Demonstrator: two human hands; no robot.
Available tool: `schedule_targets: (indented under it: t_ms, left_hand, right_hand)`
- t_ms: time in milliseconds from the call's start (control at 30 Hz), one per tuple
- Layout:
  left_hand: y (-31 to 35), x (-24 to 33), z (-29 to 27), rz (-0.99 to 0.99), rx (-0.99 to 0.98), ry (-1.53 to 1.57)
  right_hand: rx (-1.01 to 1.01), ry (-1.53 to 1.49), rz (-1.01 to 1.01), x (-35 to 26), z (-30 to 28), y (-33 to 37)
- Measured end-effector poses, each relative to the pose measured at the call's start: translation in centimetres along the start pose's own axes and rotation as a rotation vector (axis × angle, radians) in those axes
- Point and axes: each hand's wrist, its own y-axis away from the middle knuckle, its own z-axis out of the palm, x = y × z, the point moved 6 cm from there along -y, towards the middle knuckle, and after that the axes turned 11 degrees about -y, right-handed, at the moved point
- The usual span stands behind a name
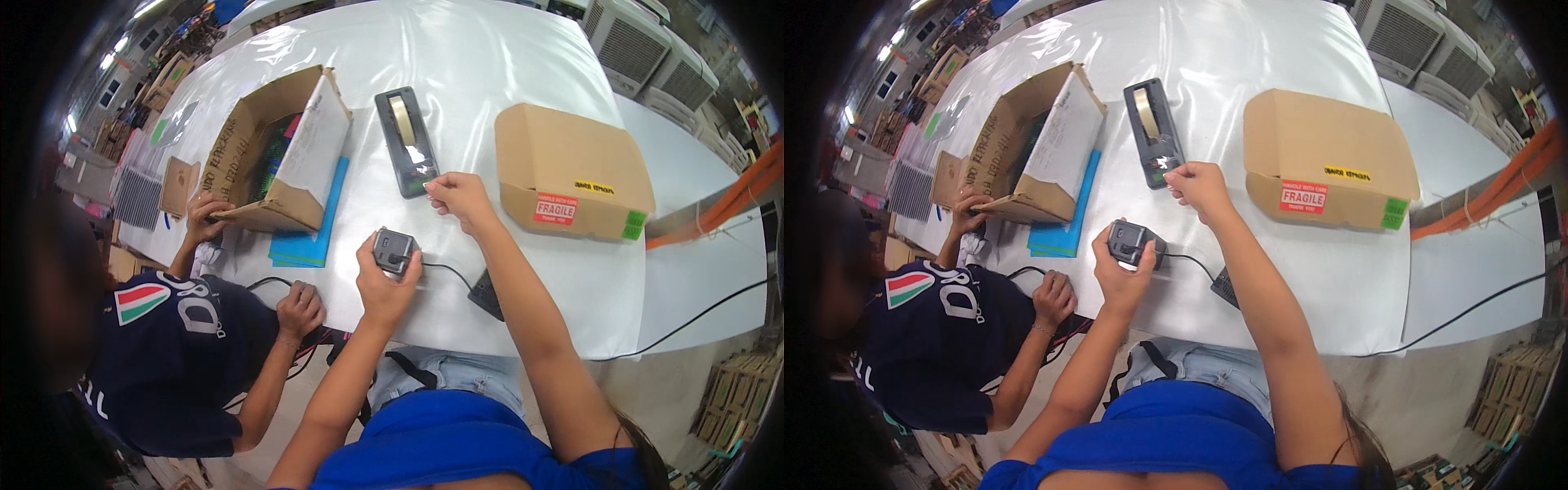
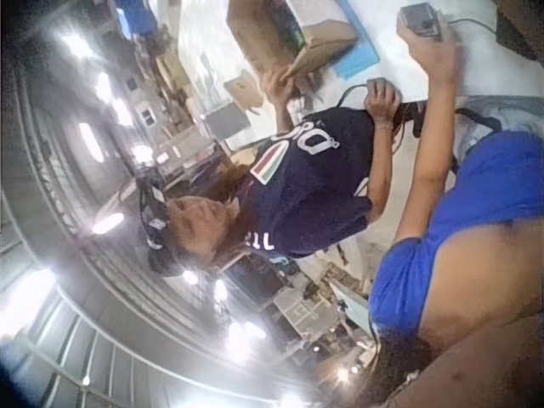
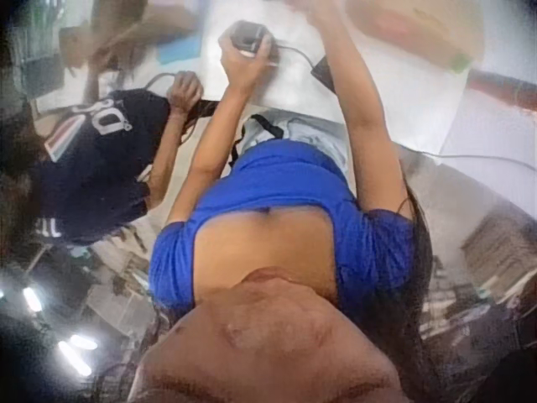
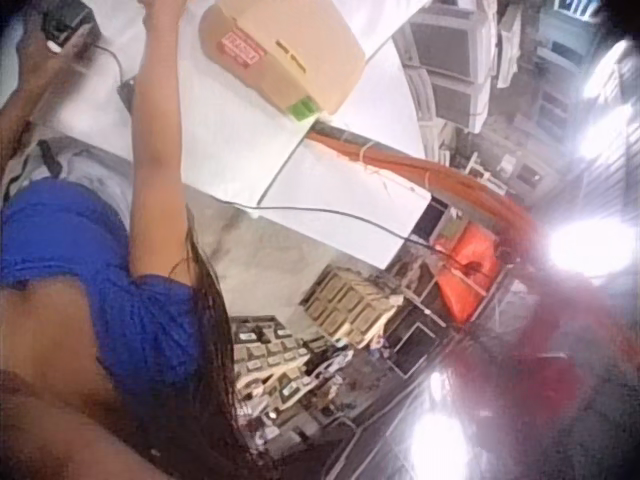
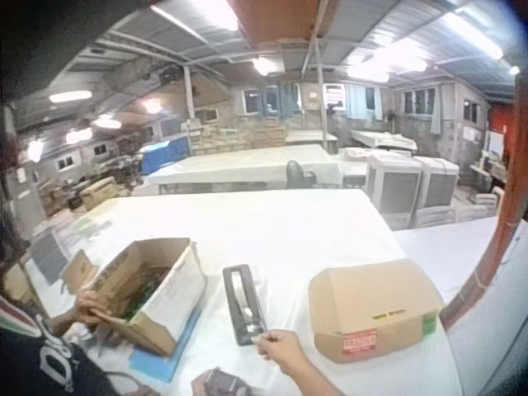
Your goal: The person wraps black power bricks with adhesive tape from a dispenser and organizes them on a table.
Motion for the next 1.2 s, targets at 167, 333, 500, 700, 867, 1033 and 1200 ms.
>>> schedule_targets:
  t_ms: [167, 333, 500, 700, 867, 1033, 1200]
  left_hand:
    - [-0.1, -0.1, 0.0, 0.028, 0.006, -0.028]
    - [-0.1, 0.1, -0.2, 0.018, -0.001, -0.038]
    - [-0.1, -0.2, -0.1, 0.016, 0.013, -0.036]
    - [0.0, -0.5, -0.5, 0.06, 0.068, -0.079]
    - [0.0, 0.2, 0.0, -0.022, 0.025, -0.064]
    - [0.1, 0.0, -0.1, -0.007, 0.035, -0.047]
    - [0.0, -0.1, -0.3, 0.024, 0.054, -0.051]
  right_hand:
    - [0.034, 0.693, -0.254, -2.3, 0.2, -2.4]
    - [0.078, 0.978, -0.211, -3.8, 0.8, -3.2]
    - [-0.043, 0.883, -0.015, -4.2, 0.8, -3.7]
    - [-0.123, 0.317, 0.177, 0.1, -1.4, -0.9]
    - [-0.099, 0.229, 0.032, -1.2, -1.8, 2.3]
    - [-0.158, 0.214, -0.058, -2.0, -1.4, 3.8]
    - [-0.201, 0.091, -0.081, -3.2, -1.3, 6.4]
